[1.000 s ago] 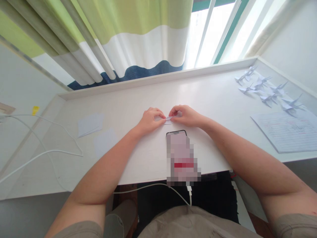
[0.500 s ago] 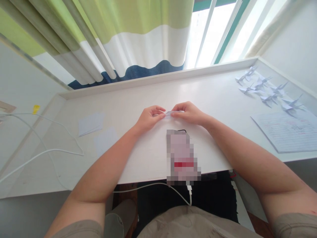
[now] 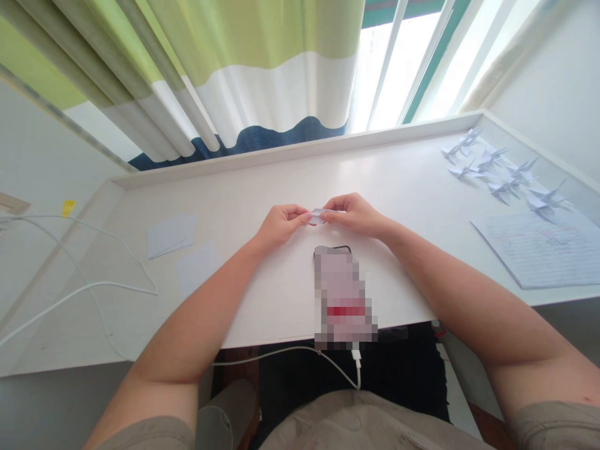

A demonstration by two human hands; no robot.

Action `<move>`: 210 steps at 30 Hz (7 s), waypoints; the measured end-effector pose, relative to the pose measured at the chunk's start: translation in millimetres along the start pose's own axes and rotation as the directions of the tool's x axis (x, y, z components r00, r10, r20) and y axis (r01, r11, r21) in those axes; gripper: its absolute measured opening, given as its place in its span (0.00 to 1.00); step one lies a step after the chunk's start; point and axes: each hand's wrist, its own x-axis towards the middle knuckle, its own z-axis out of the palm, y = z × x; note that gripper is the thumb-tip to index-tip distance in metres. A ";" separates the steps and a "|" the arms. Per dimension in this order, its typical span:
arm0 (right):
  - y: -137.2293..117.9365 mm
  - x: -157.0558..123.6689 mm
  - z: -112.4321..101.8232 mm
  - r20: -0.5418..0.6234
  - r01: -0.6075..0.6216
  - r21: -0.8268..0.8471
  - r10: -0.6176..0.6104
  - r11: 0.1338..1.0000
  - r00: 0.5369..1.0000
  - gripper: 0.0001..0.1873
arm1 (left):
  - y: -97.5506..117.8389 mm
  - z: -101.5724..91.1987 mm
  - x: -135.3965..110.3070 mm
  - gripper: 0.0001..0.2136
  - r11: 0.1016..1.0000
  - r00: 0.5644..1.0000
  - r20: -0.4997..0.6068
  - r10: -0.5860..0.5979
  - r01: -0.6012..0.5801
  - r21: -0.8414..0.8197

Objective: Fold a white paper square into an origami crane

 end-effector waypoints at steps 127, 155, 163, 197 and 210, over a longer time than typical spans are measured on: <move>28.9 13.4 -18.6 0.186 0.406 -0.462 -0.361 0.789 0.914 0.08 | -1.1 8.0 1.1 0.14 0.437 0.904 0.265 0.335 -0.398 0.807; 27.6 13.7 -17.3 0.144 0.370 -0.401 -0.341 0.838 0.929 0.11 | 2.1 19.9 7.6 0.09 0.650 0.953 0.112 0.282 -0.276 0.708; 29.8 16.3 -9.4 0.030 0.303 -0.418 -0.321 0.856 0.947 0.09 | 3.1 20.2 8.6 0.07 0.688 0.952 0.076 0.298 -0.269 0.674; 24.9 16.1 -7.9 -0.043 0.172 -0.289 -0.192 0.942 0.980 0.04 | -1.0 23.6 11.1 0.02 0.862 0.981 -0.097 0.171 -0.101 0.496; 24.9 16.3 -6.2 -0.025 0.150 -0.292 -0.165 0.945 0.986 0.06 | -1.4 24.5 13.4 0.05 0.892 0.980 -0.130 0.151 -0.078 0.446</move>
